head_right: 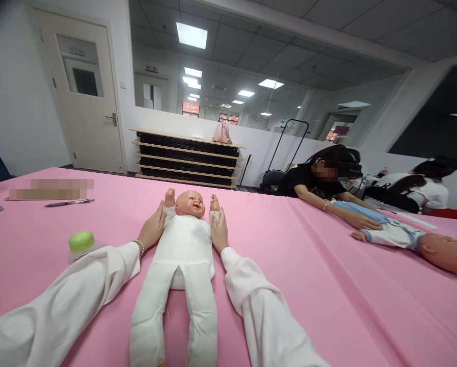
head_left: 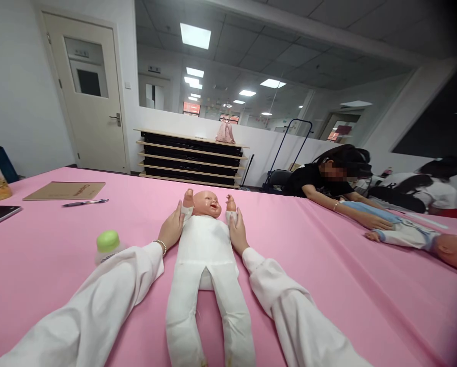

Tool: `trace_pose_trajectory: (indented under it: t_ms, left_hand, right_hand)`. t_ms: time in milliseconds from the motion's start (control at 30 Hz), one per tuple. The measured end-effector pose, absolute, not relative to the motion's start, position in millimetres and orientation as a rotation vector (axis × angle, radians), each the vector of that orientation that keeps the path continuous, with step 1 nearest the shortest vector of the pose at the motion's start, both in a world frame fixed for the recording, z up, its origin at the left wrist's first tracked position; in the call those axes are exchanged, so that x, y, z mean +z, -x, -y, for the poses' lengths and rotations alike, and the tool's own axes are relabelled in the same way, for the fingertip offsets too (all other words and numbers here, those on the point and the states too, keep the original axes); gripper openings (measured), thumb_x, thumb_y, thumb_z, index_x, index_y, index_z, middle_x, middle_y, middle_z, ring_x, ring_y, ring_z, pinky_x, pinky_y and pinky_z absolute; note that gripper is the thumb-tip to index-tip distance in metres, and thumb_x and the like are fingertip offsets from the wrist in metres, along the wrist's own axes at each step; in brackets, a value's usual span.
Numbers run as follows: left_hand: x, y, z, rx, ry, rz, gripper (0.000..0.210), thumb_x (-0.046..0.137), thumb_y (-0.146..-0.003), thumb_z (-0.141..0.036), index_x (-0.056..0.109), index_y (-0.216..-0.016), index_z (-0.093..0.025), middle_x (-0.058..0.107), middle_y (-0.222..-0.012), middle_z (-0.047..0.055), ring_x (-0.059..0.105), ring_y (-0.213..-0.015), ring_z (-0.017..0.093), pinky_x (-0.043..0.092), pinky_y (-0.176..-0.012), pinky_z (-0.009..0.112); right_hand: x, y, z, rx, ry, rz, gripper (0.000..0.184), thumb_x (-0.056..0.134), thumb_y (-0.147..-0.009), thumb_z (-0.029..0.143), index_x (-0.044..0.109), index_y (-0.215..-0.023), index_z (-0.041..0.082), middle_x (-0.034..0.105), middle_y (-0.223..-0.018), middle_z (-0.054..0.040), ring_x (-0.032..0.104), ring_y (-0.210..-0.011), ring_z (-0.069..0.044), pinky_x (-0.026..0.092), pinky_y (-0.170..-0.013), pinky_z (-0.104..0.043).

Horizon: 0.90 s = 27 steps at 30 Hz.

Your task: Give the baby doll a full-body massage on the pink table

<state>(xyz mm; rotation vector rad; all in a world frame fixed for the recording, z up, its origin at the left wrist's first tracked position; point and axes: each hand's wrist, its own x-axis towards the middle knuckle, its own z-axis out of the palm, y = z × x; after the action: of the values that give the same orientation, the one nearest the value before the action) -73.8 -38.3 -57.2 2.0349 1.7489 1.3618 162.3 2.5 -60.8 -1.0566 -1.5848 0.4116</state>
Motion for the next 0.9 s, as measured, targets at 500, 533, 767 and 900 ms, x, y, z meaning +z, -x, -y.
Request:
trace_pose_trajectory:
  t_ms: [500,533,767,900]
  left_hand:
    - [-62.8,90.3,12.4,1.129,-1.73,-1.929,0.052,0.025,-0.087,-0.044,0.034,-0.134,-0.023,0.06,-0.114,0.01,0.059,-0.099,0.027,0.044,-0.078,0.036]
    - [-62.8,89.7,14.0,1.168,-1.719,-1.918,0.054,0.027,-0.087,-0.045,0.032,-0.135,-0.021,0.058,-0.117,0.01,0.057,-0.103,0.027,0.043,-0.081,0.036]
    - [-61.6,95.2,46.7,1.412,-1.791,-1.754,0.059,0.037,-0.084,-0.045,0.025,-0.135,-0.019,0.053,-0.123,0.01,0.054,-0.107,0.024,0.043,-0.086,0.036]
    - [-66.7,111.7,78.5,1.266,-1.892,-1.695,0.053,0.051,-0.073,-0.042,0.045,-0.12,-0.017,0.062,-0.106,0.008,0.06,-0.092,0.024,0.047,-0.079,0.036]
  right_hand:
    - [-71.6,-164.9,-26.2,0.504,1.188,1.462,0.055,0.041,-0.081,0.047,0.038,-0.125,0.014,0.045,-0.129,-0.0145,0.043,-0.118,-0.025,0.034,-0.099,-0.044]
    - [-69.6,-163.7,-22.1,0.455,1.176,1.446,0.056,0.042,-0.081,0.046,0.036,-0.126,0.014,0.045,-0.128,-0.0153,0.044,-0.117,-0.025,0.035,-0.098,-0.044]
    - [-65.9,-167.3,18.0,0.185,1.014,1.615,0.059,0.045,-0.082,0.037,0.024,-0.133,0.015,0.038,-0.132,-0.0157,0.039,-0.122,-0.024,0.037,-0.099,-0.041]
    - [-66.3,-202.8,45.8,0.151,0.85,1.953,0.055,0.051,-0.08,0.03,0.03,-0.13,0.019,0.046,-0.126,-0.0136,0.047,-0.116,-0.024,0.044,-0.094,-0.041]
